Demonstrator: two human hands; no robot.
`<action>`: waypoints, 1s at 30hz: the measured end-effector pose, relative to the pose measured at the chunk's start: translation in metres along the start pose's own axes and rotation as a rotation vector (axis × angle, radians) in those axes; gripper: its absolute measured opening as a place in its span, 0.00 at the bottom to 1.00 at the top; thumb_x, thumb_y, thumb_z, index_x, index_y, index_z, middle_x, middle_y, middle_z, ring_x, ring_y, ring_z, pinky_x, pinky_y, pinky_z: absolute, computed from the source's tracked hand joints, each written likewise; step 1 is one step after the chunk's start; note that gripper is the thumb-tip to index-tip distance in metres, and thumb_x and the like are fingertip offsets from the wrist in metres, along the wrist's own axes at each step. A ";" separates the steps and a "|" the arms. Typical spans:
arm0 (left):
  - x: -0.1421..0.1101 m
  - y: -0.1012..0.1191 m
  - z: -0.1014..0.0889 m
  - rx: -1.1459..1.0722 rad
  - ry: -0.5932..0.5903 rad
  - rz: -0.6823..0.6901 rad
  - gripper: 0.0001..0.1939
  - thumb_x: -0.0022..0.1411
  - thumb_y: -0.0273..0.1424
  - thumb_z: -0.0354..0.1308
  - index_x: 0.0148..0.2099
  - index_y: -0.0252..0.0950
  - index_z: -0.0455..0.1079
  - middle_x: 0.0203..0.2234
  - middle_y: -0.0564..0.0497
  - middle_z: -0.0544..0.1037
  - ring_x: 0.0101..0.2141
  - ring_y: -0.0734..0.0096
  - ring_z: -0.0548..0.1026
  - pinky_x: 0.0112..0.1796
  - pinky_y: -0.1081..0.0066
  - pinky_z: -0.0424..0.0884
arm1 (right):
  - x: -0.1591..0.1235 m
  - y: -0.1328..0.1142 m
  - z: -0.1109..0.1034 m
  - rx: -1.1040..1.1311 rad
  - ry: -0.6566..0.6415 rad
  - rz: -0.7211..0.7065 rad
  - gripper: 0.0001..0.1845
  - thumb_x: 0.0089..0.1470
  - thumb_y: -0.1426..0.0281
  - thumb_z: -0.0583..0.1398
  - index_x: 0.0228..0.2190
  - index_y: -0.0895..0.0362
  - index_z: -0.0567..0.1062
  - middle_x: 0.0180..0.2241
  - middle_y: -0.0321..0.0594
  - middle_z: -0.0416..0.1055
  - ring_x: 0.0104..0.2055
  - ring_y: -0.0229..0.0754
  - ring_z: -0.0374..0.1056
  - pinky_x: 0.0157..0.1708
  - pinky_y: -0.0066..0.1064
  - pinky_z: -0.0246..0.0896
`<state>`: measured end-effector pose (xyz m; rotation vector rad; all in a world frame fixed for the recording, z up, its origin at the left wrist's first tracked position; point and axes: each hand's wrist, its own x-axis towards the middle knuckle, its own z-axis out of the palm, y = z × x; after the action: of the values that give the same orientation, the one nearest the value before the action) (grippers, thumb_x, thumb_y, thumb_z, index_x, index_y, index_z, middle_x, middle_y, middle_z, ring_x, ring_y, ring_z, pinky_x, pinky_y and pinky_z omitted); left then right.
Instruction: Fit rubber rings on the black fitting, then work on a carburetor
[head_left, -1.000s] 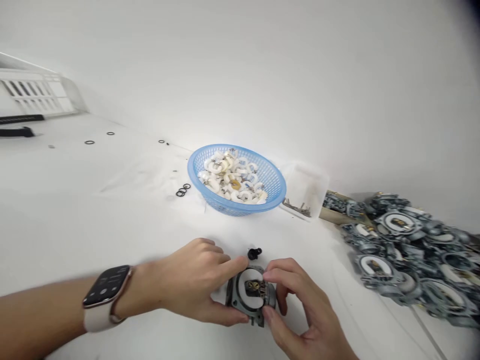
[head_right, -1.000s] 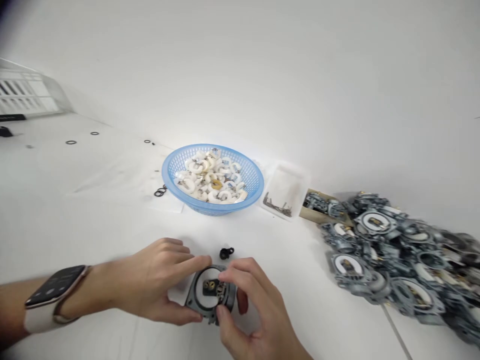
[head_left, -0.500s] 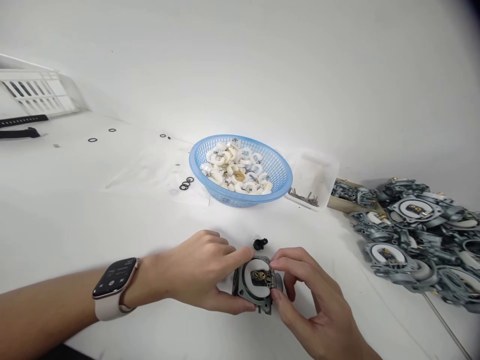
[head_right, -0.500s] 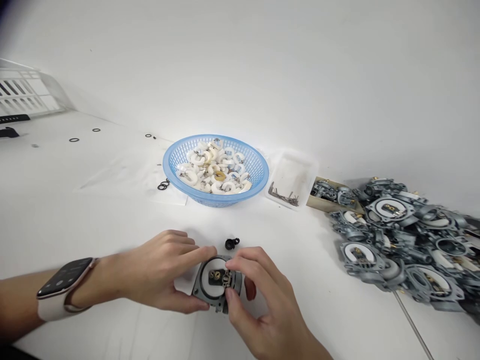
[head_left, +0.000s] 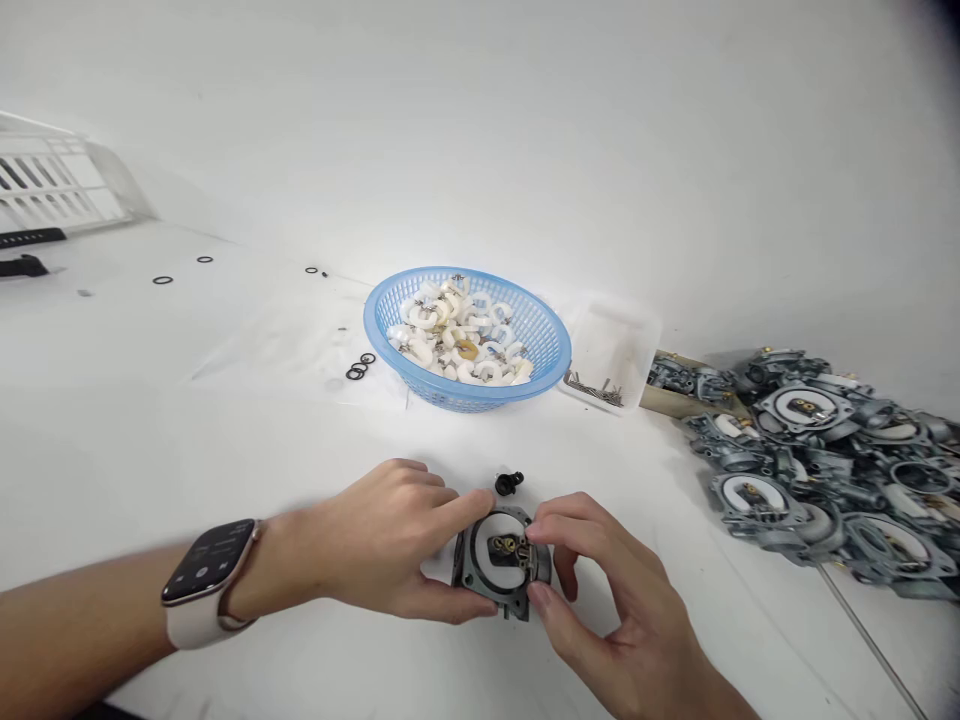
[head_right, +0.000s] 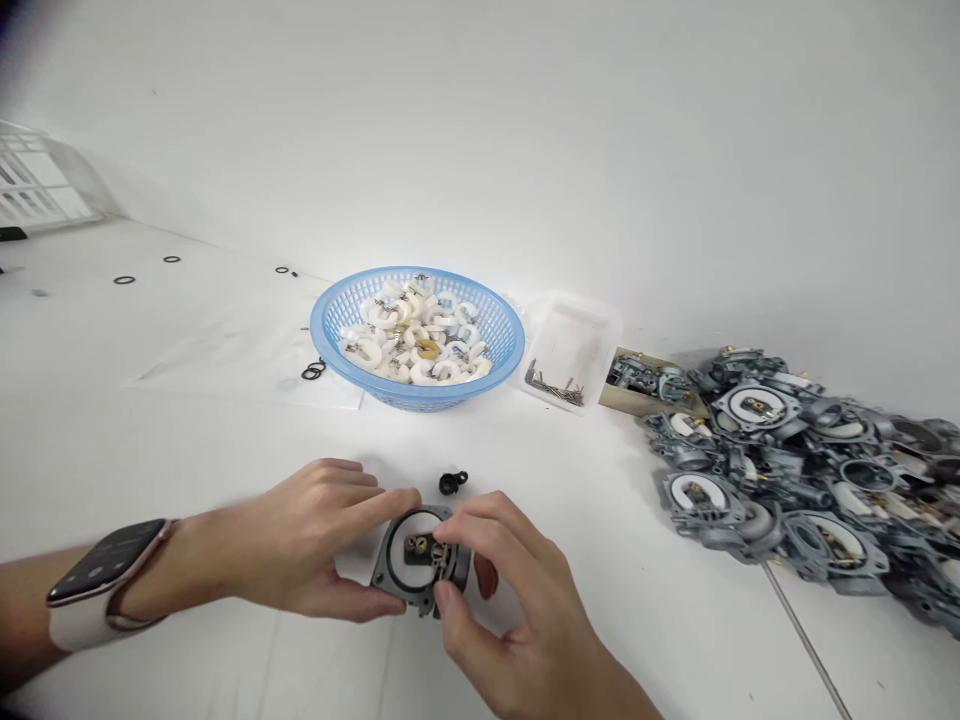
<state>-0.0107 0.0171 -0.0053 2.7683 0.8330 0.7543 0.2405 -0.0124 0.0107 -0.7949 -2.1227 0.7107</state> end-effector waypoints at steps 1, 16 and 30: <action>0.000 0.000 0.000 0.000 0.004 0.001 0.25 0.67 0.50 0.59 0.51 0.33 0.68 0.21 0.57 0.72 0.20 0.67 0.72 0.23 0.66 0.63 | 0.000 0.000 0.000 0.002 0.002 -0.007 0.22 0.59 0.81 0.58 0.52 0.51 0.69 0.45 0.40 0.68 0.29 0.35 0.64 0.29 0.30 0.69; -0.001 -0.001 0.000 -0.008 0.009 0.004 0.26 0.68 0.50 0.58 0.53 0.32 0.68 0.21 0.56 0.73 0.20 0.67 0.72 0.23 0.65 0.64 | 0.000 -0.001 -0.002 0.028 -0.009 0.021 0.20 0.62 0.81 0.55 0.52 0.51 0.69 0.44 0.40 0.68 0.31 0.35 0.64 0.30 0.30 0.68; -0.001 0.000 0.001 -0.002 0.012 0.009 0.26 0.68 0.51 0.57 0.53 0.33 0.68 0.21 0.57 0.73 0.20 0.66 0.72 0.23 0.65 0.64 | 0.000 0.004 -0.001 0.003 -0.011 0.031 0.20 0.62 0.81 0.55 0.51 0.51 0.69 0.46 0.41 0.66 0.31 0.35 0.65 0.32 0.31 0.69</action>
<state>-0.0110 0.0171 -0.0063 2.7706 0.8221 0.7732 0.2424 -0.0100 0.0086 -0.8258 -2.1233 0.7362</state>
